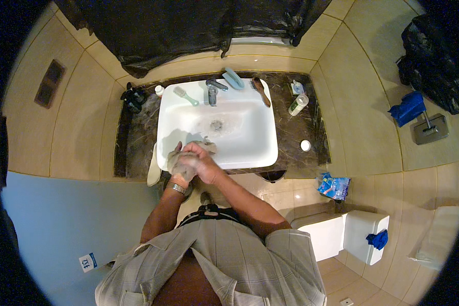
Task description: The person washes a cloth in a bathroom sink. They apply liquid from a small bottle, rub the cloth by hand, rinse it under running water, and wring it out repeatedly.
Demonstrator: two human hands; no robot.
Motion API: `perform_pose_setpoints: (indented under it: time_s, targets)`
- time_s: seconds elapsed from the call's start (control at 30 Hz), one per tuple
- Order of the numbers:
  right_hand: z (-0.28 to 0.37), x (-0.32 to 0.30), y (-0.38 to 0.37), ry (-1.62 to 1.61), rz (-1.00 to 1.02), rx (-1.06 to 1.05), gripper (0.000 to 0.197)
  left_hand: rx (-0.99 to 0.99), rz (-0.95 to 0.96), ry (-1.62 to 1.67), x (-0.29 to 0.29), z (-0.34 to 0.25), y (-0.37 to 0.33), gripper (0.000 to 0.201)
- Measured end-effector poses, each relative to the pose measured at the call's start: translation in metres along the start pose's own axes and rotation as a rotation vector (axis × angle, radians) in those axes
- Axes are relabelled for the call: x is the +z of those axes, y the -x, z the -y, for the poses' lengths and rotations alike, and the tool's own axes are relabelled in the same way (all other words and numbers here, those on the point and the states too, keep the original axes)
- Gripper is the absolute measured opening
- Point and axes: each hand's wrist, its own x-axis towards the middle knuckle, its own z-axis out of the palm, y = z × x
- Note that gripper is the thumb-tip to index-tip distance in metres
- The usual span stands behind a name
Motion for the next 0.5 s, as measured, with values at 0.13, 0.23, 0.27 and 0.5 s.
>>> perform_pose_setpoints:
  time_s: [0.13, 0.23, 0.27, 0.5]
  targets:
    - [-0.006, 0.013, 0.006, 0.965, -0.201, -0.414, 0.026, 0.047, -0.054, -0.009, -0.023, 0.005, -0.012, 0.032]
    - [-0.015, -0.023, -0.026, 1.023, -0.412, -0.282, 0.035, 0.098, -0.127, -0.078, -0.030, 0.014, -0.020, 0.033]
    - [-0.015, -0.033, -0.036, 1.003, -0.448, -0.286, 0.035, 0.116, -0.153, -0.100, -0.031, 0.017, -0.021, 0.033]
    - [-0.037, -0.004, -0.033, 1.026, -0.384, -0.385, 0.033, 0.282, 0.261, -0.276, -0.085, -0.036, -0.050, 0.026]
